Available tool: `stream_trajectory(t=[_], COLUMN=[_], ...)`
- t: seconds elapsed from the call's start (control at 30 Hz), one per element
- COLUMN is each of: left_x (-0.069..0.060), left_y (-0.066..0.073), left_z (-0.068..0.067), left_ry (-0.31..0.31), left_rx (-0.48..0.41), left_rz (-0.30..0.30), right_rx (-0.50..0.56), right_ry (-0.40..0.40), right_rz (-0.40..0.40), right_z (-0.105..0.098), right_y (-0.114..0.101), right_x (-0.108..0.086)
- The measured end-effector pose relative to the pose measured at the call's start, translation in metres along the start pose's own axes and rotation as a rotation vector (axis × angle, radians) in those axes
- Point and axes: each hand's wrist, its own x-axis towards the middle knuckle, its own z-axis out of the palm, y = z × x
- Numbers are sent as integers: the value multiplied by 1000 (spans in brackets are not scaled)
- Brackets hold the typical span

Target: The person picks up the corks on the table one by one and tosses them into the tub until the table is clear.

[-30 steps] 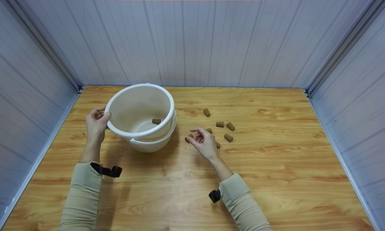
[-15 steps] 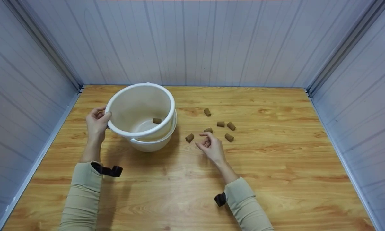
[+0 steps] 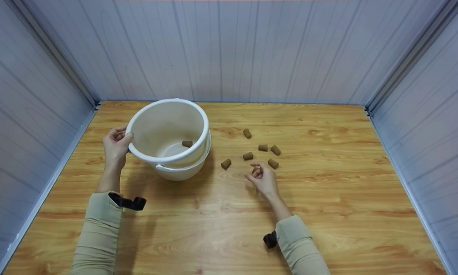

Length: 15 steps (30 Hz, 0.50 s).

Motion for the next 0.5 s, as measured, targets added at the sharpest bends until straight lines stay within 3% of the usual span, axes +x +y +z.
stream_trajectory(t=[0.3, 0.5], left_x=[0, -1], left_y=[1, 2], left_z=[0, 0], left_ry=[-2, 6], left_rx=[-19, -27], left_rz=[30, 20], right_rx=[-77, -69], right_ry=[21, 38], right_rz=[57, 122], right_z=[-8, -11], right_y=[10, 17], right_x=[-1, 0])
